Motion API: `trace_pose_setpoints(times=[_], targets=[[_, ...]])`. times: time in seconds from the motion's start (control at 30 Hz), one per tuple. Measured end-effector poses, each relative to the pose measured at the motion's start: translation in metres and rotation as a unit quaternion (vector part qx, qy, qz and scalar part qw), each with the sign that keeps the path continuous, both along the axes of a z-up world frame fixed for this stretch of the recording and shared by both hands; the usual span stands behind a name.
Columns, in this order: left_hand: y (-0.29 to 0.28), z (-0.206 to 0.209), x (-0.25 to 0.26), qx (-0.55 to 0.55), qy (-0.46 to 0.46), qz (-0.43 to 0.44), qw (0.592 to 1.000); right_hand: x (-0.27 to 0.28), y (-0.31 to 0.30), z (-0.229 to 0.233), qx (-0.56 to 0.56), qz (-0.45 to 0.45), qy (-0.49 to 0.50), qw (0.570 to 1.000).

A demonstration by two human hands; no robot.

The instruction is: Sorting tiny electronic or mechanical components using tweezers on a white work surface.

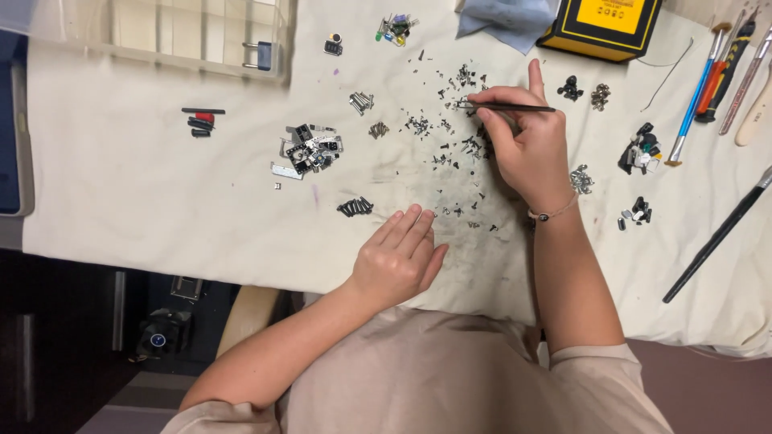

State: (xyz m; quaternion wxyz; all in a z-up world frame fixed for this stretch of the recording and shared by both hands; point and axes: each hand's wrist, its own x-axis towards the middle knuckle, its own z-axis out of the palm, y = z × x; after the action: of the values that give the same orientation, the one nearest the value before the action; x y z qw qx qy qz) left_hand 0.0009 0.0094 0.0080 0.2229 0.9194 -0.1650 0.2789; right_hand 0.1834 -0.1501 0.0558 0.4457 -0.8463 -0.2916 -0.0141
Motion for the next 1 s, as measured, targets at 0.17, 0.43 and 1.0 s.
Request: trace_pose_setpoints(times=[0.17, 0.43, 1.0], targets=[[-0.001, -0.005, -0.001, 0.001, 0.000, 0.005, 1.000, 0.000, 0.004, -0.003, -0.015, 0.019, -0.004, 1.000], [-0.001, -0.004, -0.001, 0.004, 0.004, 0.002, 1.000, 0.001, 0.009, -0.005, -0.009, 0.020, -0.016, 1.000], [-0.001, 0.001, 0.000, 0.002, 0.000, 0.002, 1.000, 0.002, -0.050, -0.009, 0.097, -0.164, -0.008, 0.982]])
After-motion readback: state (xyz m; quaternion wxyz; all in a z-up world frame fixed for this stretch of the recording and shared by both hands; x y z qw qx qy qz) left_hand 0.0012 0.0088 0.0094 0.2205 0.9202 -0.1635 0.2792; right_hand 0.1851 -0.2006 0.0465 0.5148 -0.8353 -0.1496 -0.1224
